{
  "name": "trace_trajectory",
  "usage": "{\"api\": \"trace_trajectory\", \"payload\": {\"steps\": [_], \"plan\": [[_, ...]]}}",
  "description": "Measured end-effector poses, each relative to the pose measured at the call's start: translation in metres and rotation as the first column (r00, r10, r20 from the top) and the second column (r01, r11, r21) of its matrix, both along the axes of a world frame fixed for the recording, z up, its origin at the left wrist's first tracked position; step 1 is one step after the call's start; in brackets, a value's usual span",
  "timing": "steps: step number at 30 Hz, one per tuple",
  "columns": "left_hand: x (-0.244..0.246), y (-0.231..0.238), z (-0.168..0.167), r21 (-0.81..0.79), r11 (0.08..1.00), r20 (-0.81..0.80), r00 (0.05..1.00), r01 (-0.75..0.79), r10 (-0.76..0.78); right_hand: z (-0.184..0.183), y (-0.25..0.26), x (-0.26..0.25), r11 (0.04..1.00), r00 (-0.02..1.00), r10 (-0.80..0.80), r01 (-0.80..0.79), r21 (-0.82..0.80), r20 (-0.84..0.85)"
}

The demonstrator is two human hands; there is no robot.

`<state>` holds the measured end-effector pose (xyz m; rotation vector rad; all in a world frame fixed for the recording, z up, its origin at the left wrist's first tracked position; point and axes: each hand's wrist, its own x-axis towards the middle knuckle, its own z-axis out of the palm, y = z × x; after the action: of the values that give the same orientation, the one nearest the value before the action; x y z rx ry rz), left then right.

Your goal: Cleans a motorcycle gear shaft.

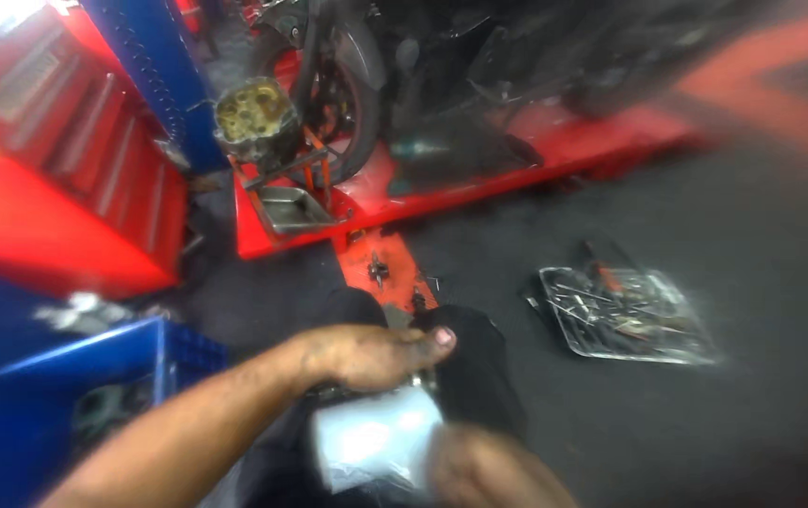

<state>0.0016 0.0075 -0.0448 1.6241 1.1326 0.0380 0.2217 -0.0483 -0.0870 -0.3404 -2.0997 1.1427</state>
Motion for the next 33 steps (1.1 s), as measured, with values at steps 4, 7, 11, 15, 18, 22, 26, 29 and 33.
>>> {"api": "trace_trajectory", "payload": {"steps": [4, 7, 11, 15, 18, 22, 26, 29, 33], "plan": [[-0.001, -0.021, -0.01, -0.005, 0.999, 0.201, 0.979, 0.046, -0.044, -0.005, -0.007, -0.012, 0.864, 0.897, -0.437, 0.44, 0.243, -0.072], [-0.008, -0.042, -0.019, 0.012, 0.994, 0.394, 0.913, 0.109, -0.105, -0.008, 0.002, -0.019, 0.79, 0.834, -0.54, 0.549, 0.273, -0.117], [-0.003, -0.069, -0.012, 0.026, 0.981, 0.12, 0.974, 0.19, -0.192, -0.005, 0.009, -0.028, 0.811, 0.837, -0.546, 0.518, 0.272, 0.034], [0.002, -0.087, -0.018, 0.026, 0.992, -0.081, 0.989, 0.126, -0.123, -0.023, 0.02, -0.033, 0.84, 0.836, -0.535, 0.511, 0.182, 0.121], [-0.007, -0.094, -0.023, -0.057, 0.994, -0.046, 0.994, 0.094, -0.096, -0.035, 0.015, -0.02, 0.852, 0.853, -0.513, 0.492, 0.179, 0.099], [-0.016, -0.092, -0.019, -0.157, 0.985, -0.007, 0.998, 0.068, -0.07, -0.021, -0.015, 0.024, 0.856, 0.925, -0.345, 0.24, 0.458, 0.161], [-0.014, -0.081, -0.018, -0.208, 0.975, 0.082, 0.995, 0.081, -0.065, -0.019, -0.032, 0.016, 0.807, 0.882, -0.24, -0.05, 0.588, 0.405], [-0.011, -0.073, -0.02, -0.269, 0.96, 0.161, 0.986, 0.082, -0.04, -0.029, -0.025, 0.006, 0.804, 0.877, -0.293, 0.01, 0.595, 0.381], [-0.024, -0.079, -0.01, -0.156, 0.987, 0.076, 0.997, 0.03, -0.018, -0.034, -0.019, 0.005, 0.853, 0.901, -0.236, 0.014, 0.521, 0.363]]}}
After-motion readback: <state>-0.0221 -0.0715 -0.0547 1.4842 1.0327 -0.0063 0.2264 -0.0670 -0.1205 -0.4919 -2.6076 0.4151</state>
